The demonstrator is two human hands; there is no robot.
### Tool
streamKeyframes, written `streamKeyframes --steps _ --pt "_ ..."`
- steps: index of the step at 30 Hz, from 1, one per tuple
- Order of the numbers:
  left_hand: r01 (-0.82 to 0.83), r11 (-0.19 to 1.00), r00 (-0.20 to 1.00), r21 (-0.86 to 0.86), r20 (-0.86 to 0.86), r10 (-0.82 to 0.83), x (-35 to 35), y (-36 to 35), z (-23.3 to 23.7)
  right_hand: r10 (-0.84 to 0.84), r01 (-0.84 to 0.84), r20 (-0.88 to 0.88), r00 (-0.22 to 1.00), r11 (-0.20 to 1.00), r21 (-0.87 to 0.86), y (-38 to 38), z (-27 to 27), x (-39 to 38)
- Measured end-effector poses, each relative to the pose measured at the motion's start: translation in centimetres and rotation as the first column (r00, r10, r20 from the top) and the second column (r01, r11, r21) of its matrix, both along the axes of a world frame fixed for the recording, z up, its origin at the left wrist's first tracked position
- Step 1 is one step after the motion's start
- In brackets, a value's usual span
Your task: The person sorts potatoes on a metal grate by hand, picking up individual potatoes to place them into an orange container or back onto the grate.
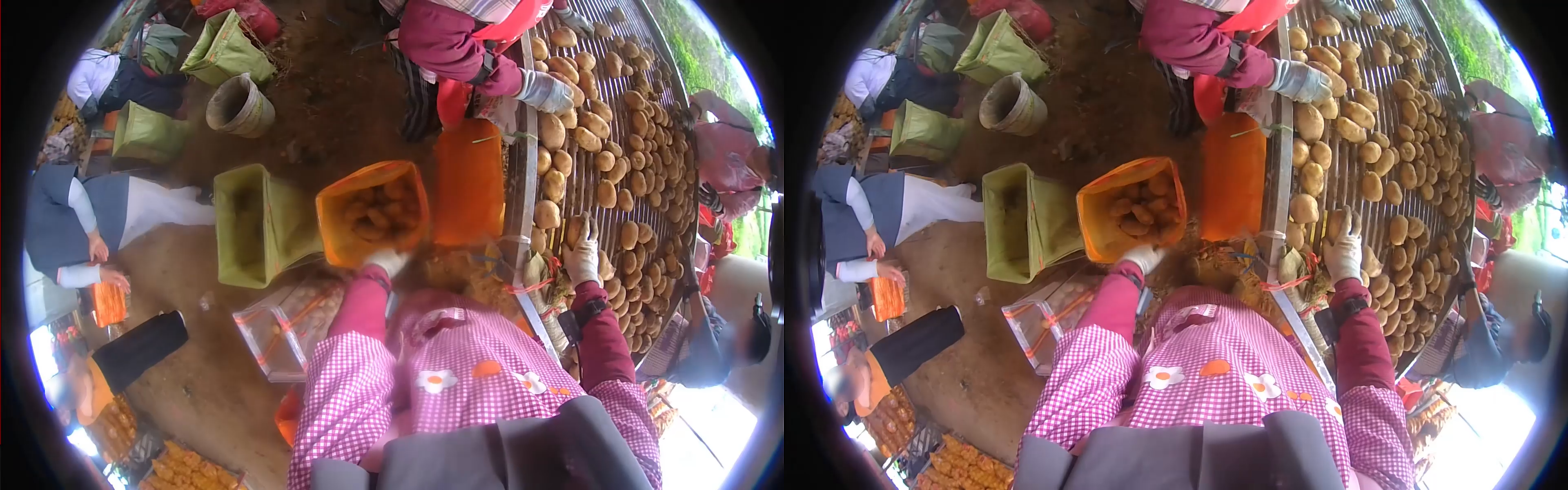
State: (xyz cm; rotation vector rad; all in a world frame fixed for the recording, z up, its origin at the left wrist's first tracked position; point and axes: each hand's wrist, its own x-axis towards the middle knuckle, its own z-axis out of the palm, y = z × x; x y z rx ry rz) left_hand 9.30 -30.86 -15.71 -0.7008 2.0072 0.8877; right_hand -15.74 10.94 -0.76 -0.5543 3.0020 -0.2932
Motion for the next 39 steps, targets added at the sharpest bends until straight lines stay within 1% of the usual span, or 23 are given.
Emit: streamKeyframes --steps 2,3,6,9,12,15,17,18,19,20,22,24,26,27,28,31,32,33,34,36,37,38,39 --pt "0.082 0.993 0.997 -0.089 0.018 -0.081 0.3 1.6 4.2 -0.004 0.005 -0.011 1.000 1.000 0.003 -0.3 0.4 0.1" --pt "0.125 0.983 0.992 -0.133 0.031 -0.122 0.6 1.9 5.0 -0.010 0.012 0.042 0.999 0.999 -0.046 -0.4 1.0 -0.1" --pt "0.133 0.979 0.990 -0.154 0.058 -0.126 1.6 2.1 3.7 -0.022 0.060 0.195 0.981 0.980 -0.191 -0.3 2.9 -1.7" --pt "0.069 0.978 0.998 -0.198 0.013 -0.068 2.2 2.8 2.7 0.066 -0.027 0.096 0.993 0.932 -0.360 -4.4 7.4 -1.0" --pt "0.100 0.946 0.988 -0.308 -0.082 -0.131 3.2 3.9 1.5 0.241 -0.196 0.018 0.970 0.830 -0.522 -11.7 12.8 1.1" --pt "0.045 0.968 0.997 -0.248 -0.045 -0.058 2.6 3.8 3.8 0.351 -0.291 -0.054 0.935 0.670 -0.683 -19.1 15.9 4.1" --pt "0.032 0.967 0.998 -0.254 -0.043 -0.044 2.7 3.7 3.5 0.433 -0.461 -0.227 0.872 0.573 -0.678 -23.5 15.2 5.8" --pt "0.030 0.966 0.998 -0.255 -0.043 -0.043 2.8 3.8 3.4 0.501 -0.606 -0.349 0.792 0.572 -0.552 -25.4 14.2 6.6" --pt "0.022 0.965 0.999 -0.262 -0.042 -0.034 2.7 3.9 3.8 0.672 -0.665 -0.240 0.701 0.494 -0.560 -27.1 13.2 6.8" --pt "0.015 0.963 0.999 -0.270 -0.042 -0.027 2.6 4.0 4.3 0.772 -0.717 -0.040 0.635 0.568 -0.404 -28.2 11.9 7.6" --pt "0.015 0.949 0.996 -0.315 -0.080 -0.043 2.8 3.9 4.2 0.870 -0.854 0.046 0.490 0.490 -0.175 -26.9 7.0 8.8" --pt "0.020 0.924 0.984 -0.381 -0.155 -0.085 3.6 4.4 2.4 0.857 -0.805 0.201 0.474 0.514 -0.295 -24.7 8.2 8.8" --pt "0.018 0.928 0.994 -0.373 -0.096 -0.058 4.0 4.1 1.7 0.738 -0.665 0.188 0.648 0.669 -0.331 -21.2 9.5 9.0" --pt "0.034 0.930 0.994 -0.367 -0.081 -0.068 3.5 3.8 1.5 0.677 -0.627 0.190 0.711 0.733 -0.264 -19.0 10.4 9.0" --pt "-0.008 0.923 0.984 -0.386 -0.167 -0.062 4.2 3.6 0.7 0.648 -0.587 0.196 0.736 0.755 -0.293 -16.9 10.8 8.9" --pt "-0.045 0.951 0.980 -0.305 -0.200 -0.018 3.6 3.3 -0.1 0.515 -0.437 0.248 0.821 0.845 -0.307 -10.0 13.7 8.9" --pt "-0.021 0.940 0.979 -0.340 -0.197 -0.049 4.0 3.0 -1.6 0.448 -0.364 0.291 0.845 0.882 -0.299 -7.0 11.3 9.2" --pt "0.022 0.941 0.983 -0.339 -0.162 -0.081 3.7 2.7 -0.7 0.426 -0.367 0.191 0.885 0.888 -0.278 -4.6 11.0 10.1" --pt "0.053 0.941 0.977 -0.333 -0.176 -0.117 4.1 2.0 -2.2 0.411 -0.377 0.092 0.907 0.890 -0.255 -2.3 10.8 11.1" --pt "0.062 0.933 0.966 -0.354 -0.213 -0.144 4.9 0.8 -5.1 0.280 -0.269 0.049 0.959 0.949 -0.166 2.1 9.9 12.6" --pt "0.099 0.930 0.973 -0.354 -0.160 -0.165 4.2 1.2 -3.5 0.220 -0.215 0.028 0.975 0.969 -0.123 4.3 9.3 13.3" --pt "0.181 0.918 0.948 -0.353 -0.187 -0.259 4.4 0.8 -3.6 0.136 -0.135 0.016 0.991 0.988 -0.071 6.3 8.9 14.3" --pt "0.142 0.911 0.957 -0.388 -0.182 -0.227 4.1 1.2 -1.7 0.050 -0.050 0.002 0.999 0.999 -0.023 8.2 8.3 15.6"
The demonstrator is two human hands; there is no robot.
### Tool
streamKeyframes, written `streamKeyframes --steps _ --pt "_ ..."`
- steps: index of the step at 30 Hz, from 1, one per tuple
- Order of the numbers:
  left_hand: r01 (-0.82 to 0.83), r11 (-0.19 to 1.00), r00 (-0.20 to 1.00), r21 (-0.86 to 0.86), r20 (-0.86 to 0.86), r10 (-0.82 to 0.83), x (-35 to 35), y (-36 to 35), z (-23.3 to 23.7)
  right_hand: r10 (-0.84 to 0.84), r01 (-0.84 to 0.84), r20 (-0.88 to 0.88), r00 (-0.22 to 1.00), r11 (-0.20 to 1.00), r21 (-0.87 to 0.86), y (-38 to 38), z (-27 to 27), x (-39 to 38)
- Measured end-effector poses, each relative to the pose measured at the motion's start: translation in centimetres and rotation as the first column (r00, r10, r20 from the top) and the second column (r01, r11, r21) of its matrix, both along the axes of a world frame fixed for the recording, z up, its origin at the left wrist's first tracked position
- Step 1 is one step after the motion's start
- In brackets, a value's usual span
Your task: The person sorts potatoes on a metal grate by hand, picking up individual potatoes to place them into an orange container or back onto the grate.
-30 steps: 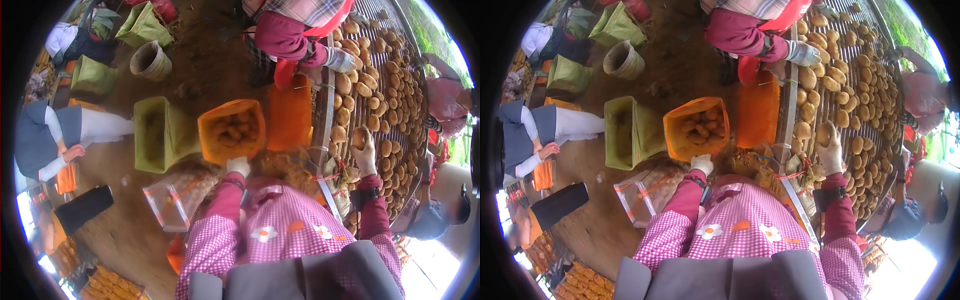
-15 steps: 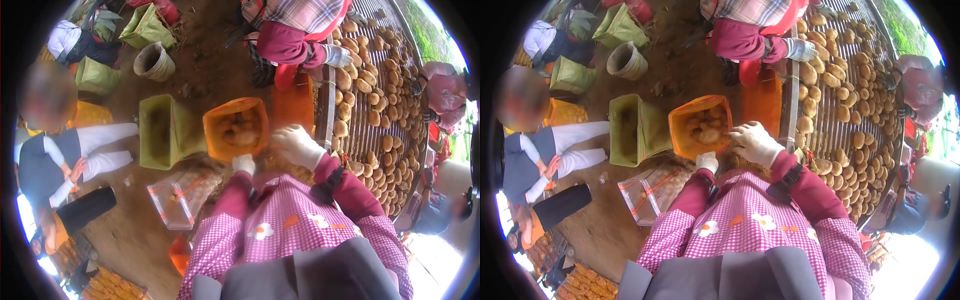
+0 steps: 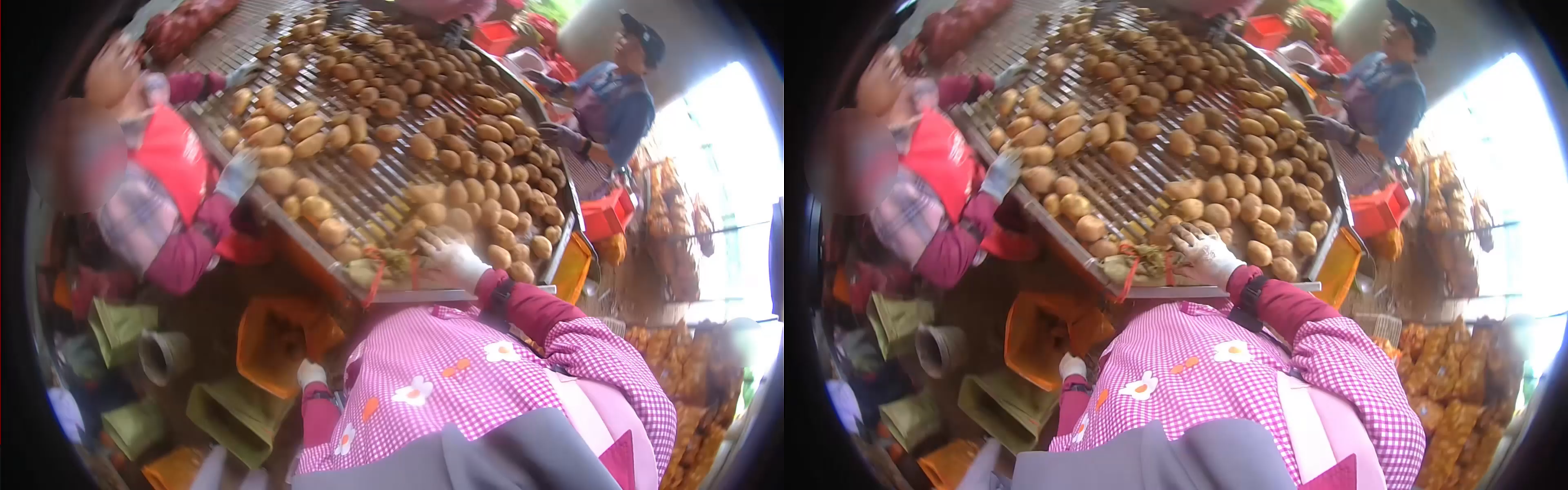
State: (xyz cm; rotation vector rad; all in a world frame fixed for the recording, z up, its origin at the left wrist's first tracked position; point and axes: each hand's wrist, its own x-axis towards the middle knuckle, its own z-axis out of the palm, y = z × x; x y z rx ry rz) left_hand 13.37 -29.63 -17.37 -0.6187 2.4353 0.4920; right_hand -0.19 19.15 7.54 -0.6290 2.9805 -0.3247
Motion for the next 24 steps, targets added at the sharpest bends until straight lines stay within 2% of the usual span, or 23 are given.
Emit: streamKeyframes --steps 1,2,5,6,9,10,11,12,14,15,17,18,19,20,21,23,24 --pt "-0.004 1.000 1.000 0.014 -0.004 0.004 0.0 0.1 0.8 -0.082 0.082 -0.016 0.997 0.996 0.045 1.9 -0.9 1.0" --pt "-0.012 1.000 1.000 0.026 -0.008 0.012 0.0 0.0 1.3 -0.101 0.098 0.059 0.993 0.993 0.060 4.4 -3.4 1.9" --pt "-0.022 1.000 1.000 0.008 0.018 0.022 -1.9 1.0 3.6 -0.088 0.084 0.040 0.995 0.993 0.088 8.1 -3.3 2.5" --pt "-0.034 0.999 0.999 -0.013 0.033 0.035 -1.9 1.1 4.4 -0.121 0.114 0.100 0.988 0.990 0.079 8.9 -3.5 1.8" --pt "-0.168 0.965 0.948 0.201 -0.234 0.214 -4.0 2.7 6.4 -0.078 0.076 0.080 0.994 0.997 0.035 10.8 -4.6 -0.9" --pt "-0.203 0.961 0.915 0.187 -0.314 0.254 -5.6 4.6 8.9 -0.117 0.112 0.102 0.988 0.992 0.051 11.0 -4.7 -1.9" --pt "-0.233 0.956 0.875 0.178 -0.391 0.286 -7.4 7.1 12.0 -0.119 0.114 -0.090 0.989 0.992 -0.059 11.3 -7.0 -2.4" --pt "-0.178 0.969 0.824 0.172 -0.513 0.243 -9.0 8.8 13.7 -0.131 0.137 -0.107 0.986 0.990 0.045 11.9 -7.9 -3.1" --pt "-0.031 0.994 0.703 0.107 -0.704 0.098 -12.3 13.2 18.1 -0.254 0.258 -0.141 0.957 0.966 0.004 13.0 -8.3 -3.5" --pt "0.054 0.998 0.636 0.045 -0.772 0.001 -13.9 16.2 21.1 -0.364 0.345 -0.140 0.921 0.928 -0.143 13.5 -7.6 -3.4" --pt "0.184 0.965 0.657 0.187 -0.754 0.021 -16.7 21.9 24.9 -0.606 0.499 -0.162 0.779 0.755 -0.425 16.3 -6.8 -3.3" --pt "0.285 0.942 0.675 0.175 -0.734 -0.068 -17.9 24.7 25.7 -0.702 0.532 -0.173 0.691 0.656 -0.535 17.4 -5.3 -2.3" --pt "0.391 0.904 0.683 0.173 -0.714 -0.158 -19.0 27.3 25.8 -0.792 0.549 -0.173 0.586 0.545 -0.634 18.7 -4.2 -1.2" --pt "0.459 0.876 0.695 0.146 -0.673 -0.251 -19.7 29.6 25.2 -0.837 0.536 -0.213 0.504 0.496 -0.683 20.7 -4.4 0.0" --pt "0.530 0.839 0.696 0.126 -0.630 -0.345 -20.4 31.7 24.4 -0.888 0.540 -0.149 0.435 0.390 -0.746 21.9 -3.5 1.6" --pt "0.581 0.813 0.704 0.046 -0.530 -0.473 -21.4 34.6 20.5 -0.911 0.583 -0.252 0.326 0.404 -0.705 24.3 -2.8 5.0" --pt "0.599 0.801 0.690 0.000 -0.507 -0.516 -21.5 35.9 19.3 -0.926 0.578 -0.201 0.320 0.359 -0.733 25.2 -3.0 6.7"
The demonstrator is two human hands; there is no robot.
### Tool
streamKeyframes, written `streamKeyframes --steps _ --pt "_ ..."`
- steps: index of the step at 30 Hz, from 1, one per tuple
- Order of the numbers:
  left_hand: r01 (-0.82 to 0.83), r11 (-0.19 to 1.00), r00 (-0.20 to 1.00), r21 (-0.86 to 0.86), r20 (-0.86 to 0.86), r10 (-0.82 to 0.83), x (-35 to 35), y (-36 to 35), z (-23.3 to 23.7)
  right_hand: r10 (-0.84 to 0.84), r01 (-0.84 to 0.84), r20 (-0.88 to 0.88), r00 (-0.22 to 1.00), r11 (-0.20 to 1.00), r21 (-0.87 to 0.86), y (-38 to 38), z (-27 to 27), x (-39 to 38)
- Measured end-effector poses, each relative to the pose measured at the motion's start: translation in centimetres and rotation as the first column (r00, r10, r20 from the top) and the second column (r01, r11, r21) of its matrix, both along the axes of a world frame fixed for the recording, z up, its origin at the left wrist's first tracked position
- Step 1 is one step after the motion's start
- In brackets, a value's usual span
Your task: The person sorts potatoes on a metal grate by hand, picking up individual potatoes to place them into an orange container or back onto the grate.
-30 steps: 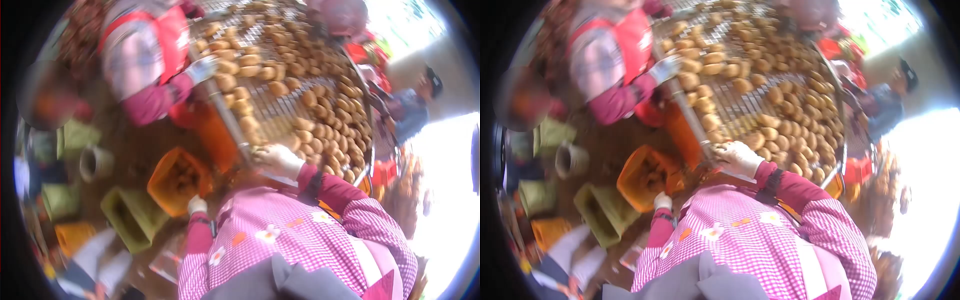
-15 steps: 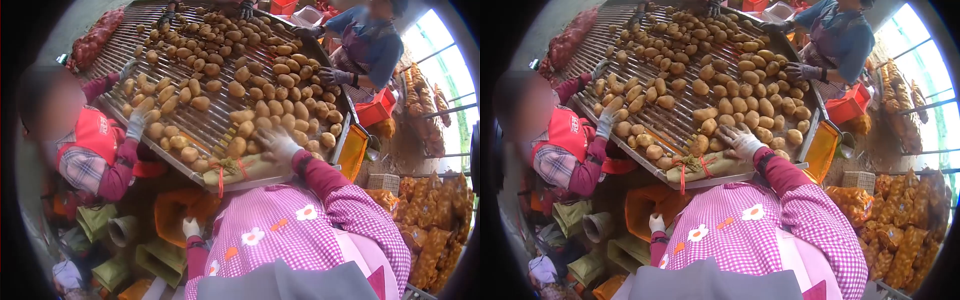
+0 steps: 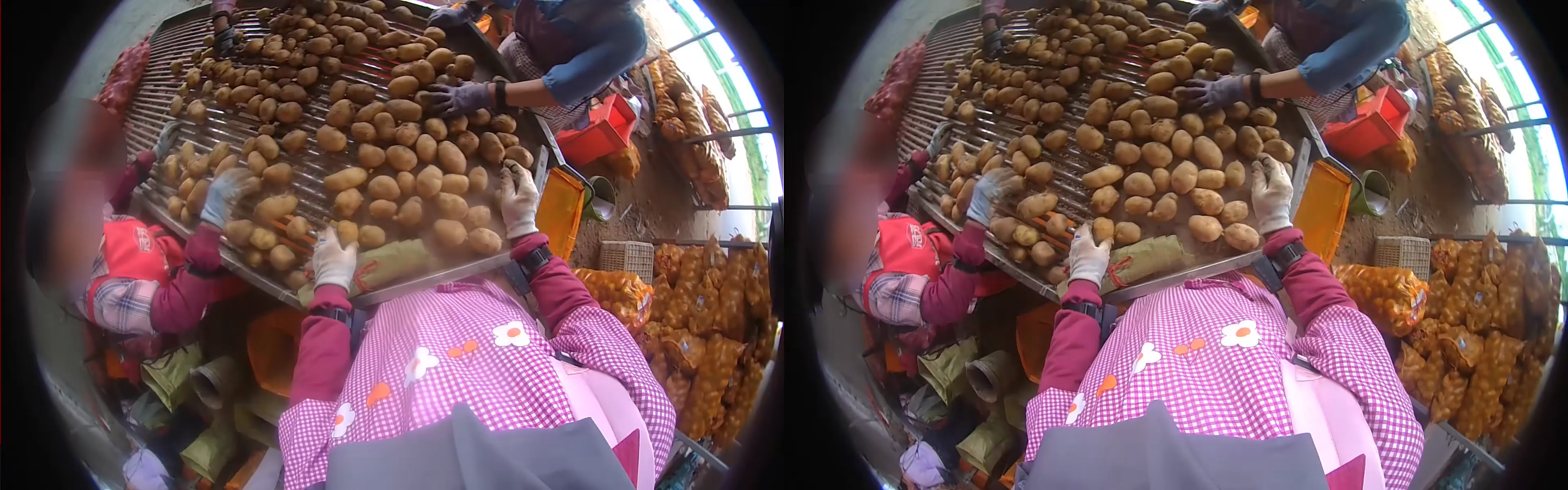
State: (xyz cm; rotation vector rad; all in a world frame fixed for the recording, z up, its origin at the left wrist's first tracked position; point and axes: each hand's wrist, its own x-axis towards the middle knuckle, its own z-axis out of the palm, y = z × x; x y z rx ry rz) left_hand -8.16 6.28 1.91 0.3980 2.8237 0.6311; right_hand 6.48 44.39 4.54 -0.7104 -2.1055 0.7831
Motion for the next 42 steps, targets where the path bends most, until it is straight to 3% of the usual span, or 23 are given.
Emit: streamKeyframes --steps 2,5,6,7,9,11,14,15,16,18,19,21,25,27,30,33,34,35,37,38,39,40,42 --pt "-0.012 0.987 0.997 -0.162 0.071 0.024 -0.1 2.5 1.2 0.070 -0.072 0.101 0.992 0.997 0.017 -0.1 1.3 3.1" --pt "0.013 0.995 0.992 -0.101 0.126 0.000 -1.4 2.0 0.4 0.305 -0.298 0.329 0.894 0.952 -0.072 -2.1 0.1 7.1" --pt "-0.062 0.988 0.982 0.142 0.186 0.035 -2.5 0.3 -2.3 0.359 -0.383 0.499 0.788 0.922 -0.059 -3.1 0.1 7.6" --pt "-0.227 0.912 0.945 0.342 0.302 0.122 -3.0 -0.3 -2.2 0.388 -0.463 0.650 0.653 0.884 -0.062 -4.0 0.0 7.7" --pt "-0.580 0.474 0.804 0.663 0.561 0.199 -3.5 -1.0 -2.0 0.412 -0.564 0.705 0.578 0.826 -0.020 -4.1 -1.3 7.3" --pt "-0.708 0.350 0.687 0.613 0.713 0.141 -3.0 -1.4 1.8 0.467 -0.528 0.653 0.596 0.841 -0.118 -3.8 -1.6 5.9" --pt "-0.787 -0.007 0.605 0.617 0.770 -0.204 -1.0 -1.5 2.8 0.624 -0.743 0.621 0.474 0.662 -0.098 -2.8 -3.2 1.2" --pt "-0.840 -0.069 0.533 0.538 0.796 -0.287 0.1 -0.7 4.8 0.602 -0.645 0.530 0.597 0.753 -0.130 -3.1 -0.5 -1.2" --pt "-0.887 -0.121 0.456 0.445 0.809 -0.371 1.4 -0.2 5.9 0.525 -0.579 0.329 0.785 0.811 0.086 -2.8 -0.5 -3.9" --pt "-0.866 -0.038 0.473 0.499 0.792 -0.387 3.3 0.2 5.7 0.182 -0.305 0.406 0.896 0.915 0.264 -1.8 -2.0 -7.8" --pt "-0.850 0.003 0.483 0.527 0.781 -0.395 3.8 0.4 5.4 0.125 -0.264 0.583 0.803 0.951 0.161 -1.5 -3.5 -9.2" --pt "-0.859 0.031 0.446 0.511 0.778 -0.442 4.4 0.5 4.5 0.154 -0.366 0.577 0.802 0.891 0.270 -2.5 -5.0 -10.0" --pt "-0.918 -0.108 0.392 0.382 0.829 -0.398 4.8 1.4 3.3 0.289 -0.419 0.697 0.656 0.908 0.018 -2.6 -3.6 -9.3" --pt "-0.952 -0.078 0.296 0.297 0.818 -0.493 4.5 0.9 1.7 0.358 -0.369 0.672 0.648 0.920 -0.134 -1.6 -3.0 -8.8" --pt "-0.977 -0.047 0.183 0.207 0.711 -0.679 3.9 0.8 -1.2 0.475 -0.284 0.357 0.805 0.836 -0.470 -0.4 -4.7 -8.5" --pt "-0.992 0.027 0.078 0.127 0.751 -0.656 3.8 4.4 3.4 0.565 -0.347 -0.021 0.825 0.476 -0.808 -3.4 1.7 -7.3" --pt "-0.909 0.150 0.246 0.389 0.790 -0.562 4.1 5.5 4.5 0.622 -0.355 0.000 0.783 0.448 -0.820 -5.0 3.2 -7.2" --pt "-0.945 0.121 0.181 0.305 0.793 -0.581 4.2 5.8 4.7 0.692 -0.466 -0.093 0.716 0.375 -0.801 -6.7 3.3 -6.7" --pt "-0.989 0.069 0.060 0.132 0.779 -0.624 3.9 6.2 5.6 0.928 -0.659 0.031 0.371 0.287 -0.695 -7.5 4.6 -8.0" --pt "-0.994 0.045 0.037 0.100 0.689 -0.724 3.6 6.2 6.3 0.931 -0.703 0.028 0.364 0.294 -0.648 -7.7 4.9 -9.2" --pt "-0.953 0.132 0.146 0.273 0.793 -0.591 3.3 6.1 6.8 0.935 -0.745 0.024 0.355 0.298 -0.597 -7.8 5.1 -10.7" --pt "-0.866 0.241 0.280 0.438 0.824 -0.492 3.3 5.8 7.7 0.909 -0.754 0.031 0.415 0.363 -0.548 -7.5 4.8 -12.8" --pt "-0.866 0.194 0.339 0.460 0.828 -0.446 3.4 5.2 8.0 0.822 -0.776 0.187 0.538 0.569 -0.271 -6.0 3.0 -17.5"
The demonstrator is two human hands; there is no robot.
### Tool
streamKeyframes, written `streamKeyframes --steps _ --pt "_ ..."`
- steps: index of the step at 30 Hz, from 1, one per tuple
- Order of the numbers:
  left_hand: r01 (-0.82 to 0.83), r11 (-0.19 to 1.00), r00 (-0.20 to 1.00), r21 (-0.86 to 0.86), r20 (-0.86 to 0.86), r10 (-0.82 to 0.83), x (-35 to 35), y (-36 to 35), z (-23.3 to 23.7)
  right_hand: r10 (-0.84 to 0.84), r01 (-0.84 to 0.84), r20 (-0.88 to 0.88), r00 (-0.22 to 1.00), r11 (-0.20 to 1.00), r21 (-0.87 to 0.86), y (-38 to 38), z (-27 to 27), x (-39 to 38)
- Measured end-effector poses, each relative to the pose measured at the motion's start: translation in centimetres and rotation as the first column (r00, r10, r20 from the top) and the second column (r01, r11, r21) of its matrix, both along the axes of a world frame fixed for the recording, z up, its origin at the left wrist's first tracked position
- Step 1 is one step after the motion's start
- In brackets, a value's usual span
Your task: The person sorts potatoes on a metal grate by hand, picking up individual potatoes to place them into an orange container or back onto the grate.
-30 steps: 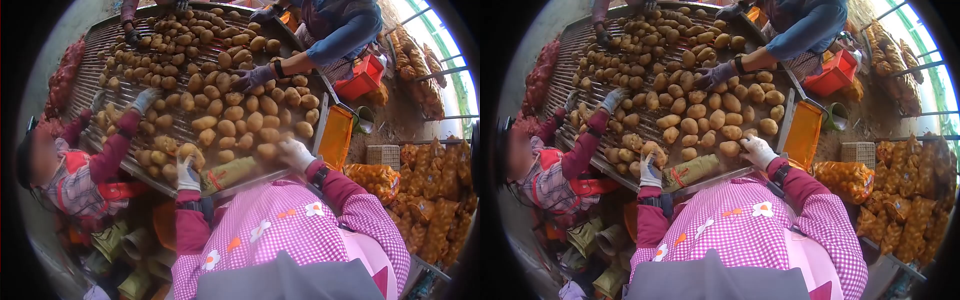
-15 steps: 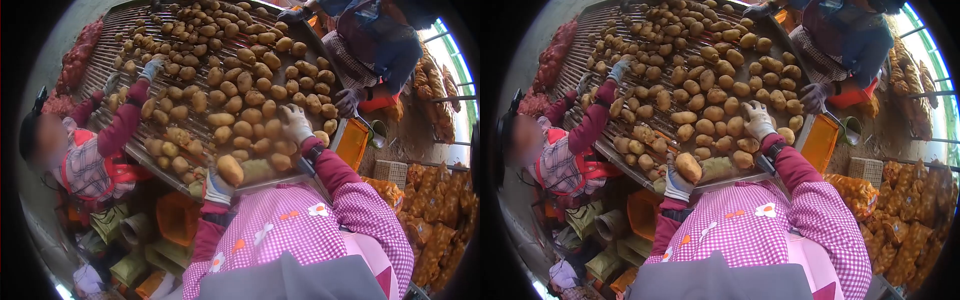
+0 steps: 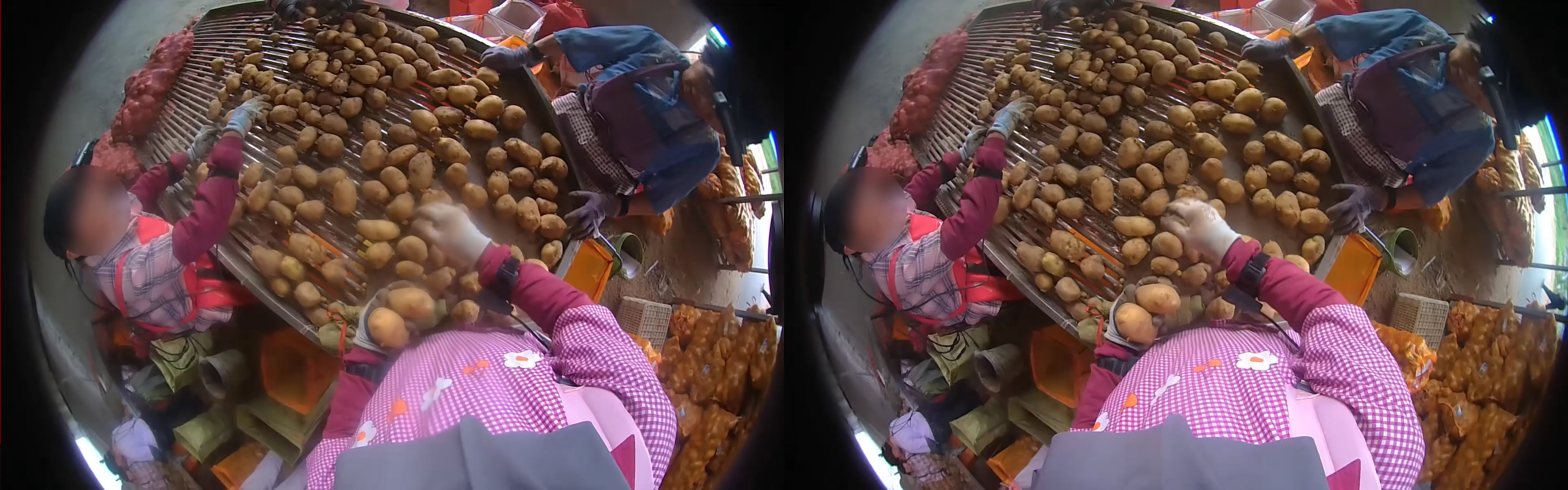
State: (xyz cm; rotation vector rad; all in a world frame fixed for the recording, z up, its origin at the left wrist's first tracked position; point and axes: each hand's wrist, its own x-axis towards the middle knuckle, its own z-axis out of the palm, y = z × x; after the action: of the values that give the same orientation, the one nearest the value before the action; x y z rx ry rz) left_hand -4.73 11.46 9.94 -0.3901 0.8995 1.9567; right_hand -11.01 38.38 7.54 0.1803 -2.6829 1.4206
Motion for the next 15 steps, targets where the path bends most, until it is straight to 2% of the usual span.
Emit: streamKeyframes --steps 1,3,4,5,7,8,9,10,11,12,13,14,15 --pt "-0.044 0.996 0.997 0.077 0.066 0.039 -0.1 -0.8 -1.1 -0.098 0.109 -0.085 0.992 0.985 0.135 0.2 -1.3 -2.4" --pt "-0.219 0.974 0.976 -0.059 -0.002 0.220 0.3 0.4 0.9 -0.133 0.147 -0.071 0.989 0.951 0.273 1.1 -2.7 -7.4" --pt "-0.230 0.942 0.968 0.246 0.157 0.196 -0.2 -0.7 0.1 -0.123 0.161 -0.136 0.983 0.932 0.326 0.8 -2.5 -9.3" --pt "-0.229 0.965 0.972 0.128 0.077 0.221 0.1 -1.1 -0.6 -0.111 0.181 -0.200 0.974 0.909 0.377 0.5 -2.3 -11.2" --pt "-0.239 0.965 0.969 -0.110 -0.085 0.230 0.3 -0.6 -0.3 -0.033 0.100 -0.157 0.987 0.892 0.441 -0.8 -1.9 -14.7" --pt "-0.170 0.950 0.933 -0.261 -0.352 0.071 0.4 -0.5 -0.4 0.005 0.060 -0.134 0.991 0.879 0.473 -1.4 -1.8 -15.9" --pt "-0.175 0.882 0.824 -0.437 -0.555 -0.112 0.6 -0.4 -0.5 0.050 0.009 -0.102 0.994 0.861 0.509 -2.0 -2.4 -16.6" --pt "-0.215 0.963 0.956 -0.160 -0.236 0.174 0.5 -1.0 -1.3 0.097 -0.044 -0.069 0.993 0.840 0.541 -2.7 -2.9 -17.2" --pt "-0.360 0.928 0.923 0.096 0.179 0.339 0.4 -1.6 -2.1 0.148 -0.103 -0.034 0.988 0.816 0.569 -3.5 -3.5 -17.7" --pt "-0.396 0.918 0.900 0.002 0.198 0.388 0.7 -2.1 -3.5 0.152 -0.137 0.025 0.988 0.791 0.596 -4.2 -3.5 -17.0" --pt "-0.301 0.941 0.954 -0.156 -0.047 0.297 0.9 -2.4 -3.8 0.186 -0.077 -0.117 0.976 0.790 0.609 -4.4 -3.6 -15.4" --pt "-0.230 0.915 0.954 -0.331 -0.262 0.145 0.9 -2.5 -4.1 0.255 -0.141 -0.103 0.961 0.780 0.609 -4.4 -4.5 -14.4" --pt "-0.211 0.874 0.924 -0.438 -0.381 0.032 0.9 -2.7 -3.9 0.324 -0.206 -0.088 0.942 0.764 0.612 -4.5 -5.6 -13.3"
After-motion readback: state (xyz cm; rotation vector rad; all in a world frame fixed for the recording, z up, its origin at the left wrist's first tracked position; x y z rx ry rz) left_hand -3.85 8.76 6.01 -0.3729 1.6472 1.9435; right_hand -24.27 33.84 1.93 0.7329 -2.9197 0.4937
